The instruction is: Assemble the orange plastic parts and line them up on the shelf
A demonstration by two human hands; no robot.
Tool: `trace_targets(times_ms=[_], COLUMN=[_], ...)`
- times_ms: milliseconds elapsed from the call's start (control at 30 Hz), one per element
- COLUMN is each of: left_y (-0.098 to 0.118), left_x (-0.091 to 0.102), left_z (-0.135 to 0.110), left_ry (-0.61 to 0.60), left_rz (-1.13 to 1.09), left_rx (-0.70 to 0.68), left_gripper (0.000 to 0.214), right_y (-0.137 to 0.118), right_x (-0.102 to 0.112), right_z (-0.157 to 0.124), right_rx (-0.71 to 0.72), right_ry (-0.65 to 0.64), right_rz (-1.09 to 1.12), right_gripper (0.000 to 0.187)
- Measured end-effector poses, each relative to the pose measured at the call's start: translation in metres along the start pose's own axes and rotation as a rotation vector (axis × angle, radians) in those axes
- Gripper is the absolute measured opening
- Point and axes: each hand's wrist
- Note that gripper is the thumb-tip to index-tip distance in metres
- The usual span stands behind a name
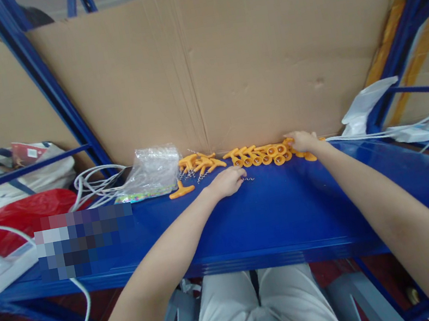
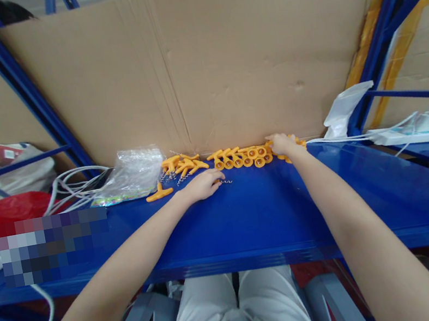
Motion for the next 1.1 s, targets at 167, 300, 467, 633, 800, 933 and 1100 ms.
trace_targets(times_ms=[167,300,467,633,800,933,1100], left_y=[-0.002,-0.001,0.005,0.016,0.014,0.007,0.001], left_x=[0.006,0.009,0.017,0.032,0.037,0.032,0.030], left_z=[-0.002,-0.003,-0.002,-0.007,-0.011,-0.011,-0.011], left_ry=[0.010,-0.025,-0.067,-0.191,-0.290,-0.308,-0.301], left_rz=[0.030,0.083,0.121,0.209,0.166,0.117,0.040], left_rx=[0.019,0.029,0.087,0.341,0.500,0.466,0.420], left_gripper=[0.026,0.024,0.027,0.035,0.041,0.042,0.038], right_y=[-0.011,-0.016,-0.013,-0.006,-0.004,-0.002,0.006], right_x=[-0.003,-0.004,0.005,0.026,0.038,0.029,0.007], right_z=[-0.001,-0.003,-0.003,-0.008,-0.024,-0.044,-0.054], right_rx=[0.004,-0.017,-0.079,-0.149,-0.125,-0.044,0.128], right_ry=[-0.028,0.033,0.110,0.195,0.071,-0.200,-0.251], right_rz=[-0.107,-0.098,0.027,0.100,0.016,0.000,-0.007], right_gripper=[0.042,0.037,0.033,0.040,0.032,0.012,0.020])
Point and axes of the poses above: each hand's wrist, its own z-axis towards the middle knuckle, its own x-axis out of the back of the hand, y = z × x, and after that the axes turned 10 degrees about -x, right-handed
